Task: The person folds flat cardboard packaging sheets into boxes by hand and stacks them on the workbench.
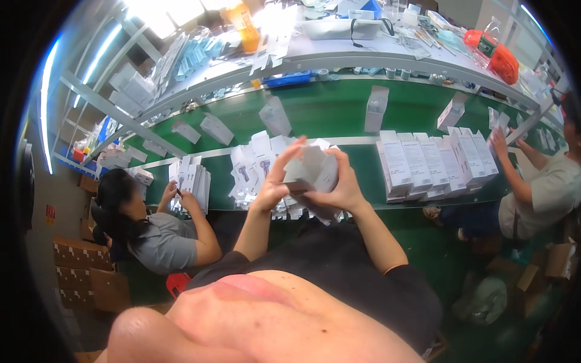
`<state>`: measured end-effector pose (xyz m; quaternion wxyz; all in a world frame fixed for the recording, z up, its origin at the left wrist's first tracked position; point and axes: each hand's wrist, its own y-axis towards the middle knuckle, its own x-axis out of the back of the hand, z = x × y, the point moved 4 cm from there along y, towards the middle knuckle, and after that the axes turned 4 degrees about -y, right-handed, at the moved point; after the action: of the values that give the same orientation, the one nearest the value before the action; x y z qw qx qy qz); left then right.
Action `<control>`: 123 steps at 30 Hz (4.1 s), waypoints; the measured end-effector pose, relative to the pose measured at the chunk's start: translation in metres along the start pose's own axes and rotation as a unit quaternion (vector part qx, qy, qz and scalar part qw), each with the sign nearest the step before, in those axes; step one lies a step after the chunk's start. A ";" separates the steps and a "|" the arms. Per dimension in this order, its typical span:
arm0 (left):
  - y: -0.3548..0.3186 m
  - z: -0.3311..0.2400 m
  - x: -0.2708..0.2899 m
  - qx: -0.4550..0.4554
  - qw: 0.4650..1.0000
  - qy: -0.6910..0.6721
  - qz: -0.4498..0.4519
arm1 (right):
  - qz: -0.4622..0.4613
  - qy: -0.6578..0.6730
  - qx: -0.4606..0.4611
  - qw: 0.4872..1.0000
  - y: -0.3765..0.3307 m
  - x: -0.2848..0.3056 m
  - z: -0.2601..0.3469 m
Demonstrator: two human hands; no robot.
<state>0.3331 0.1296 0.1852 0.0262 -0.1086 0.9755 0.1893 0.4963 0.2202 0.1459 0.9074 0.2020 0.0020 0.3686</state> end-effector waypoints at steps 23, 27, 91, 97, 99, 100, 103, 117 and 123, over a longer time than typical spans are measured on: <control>0.001 0.012 -0.056 0.149 0.983 -0.110 0.017 | -0.121 0.103 -0.024 0.987 -0.012 0.003 0.047; 0.004 0.008 -0.062 0.121 0.984 -0.124 -0.044 | -0.117 0.019 -0.087 0.989 -0.006 0.003 0.056; -0.026 -0.008 0.000 0.166 0.980 0.090 -0.068 | -0.071 -0.384 0.163 0.906 -0.013 -0.009 -0.025; -0.028 0.035 0.009 0.376 0.911 0.153 0.078 | 0.042 -0.320 0.110 0.940 -0.035 -0.005 -0.030; -0.026 0.044 0.010 0.272 0.944 0.184 0.036 | 0.035 -0.339 0.120 0.932 -0.041 0.005 -0.033; -0.025 0.047 0.009 0.218 0.955 0.198 0.014 | 0.063 -0.241 0.022 0.968 -0.045 0.015 -0.046; -0.015 0.048 -0.007 0.118 0.984 0.137 0.006 | 0.051 -0.080 -0.055 0.994 -0.047 0.020 -0.051; -0.006 0.031 -0.069 -0.139 0.978 -0.143 0.057 | -0.166 0.081 -0.116 0.976 -0.026 0.016 0.039; -0.010 0.073 -0.062 0.091 0.988 -0.127 -0.013 | -0.147 -0.115 -0.011 0.982 -0.025 0.007 0.036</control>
<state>0.3961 0.1607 0.1200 0.1626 -0.0936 0.9759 0.1113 0.5232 0.1956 0.1707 0.9479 0.2308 -0.0771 0.2056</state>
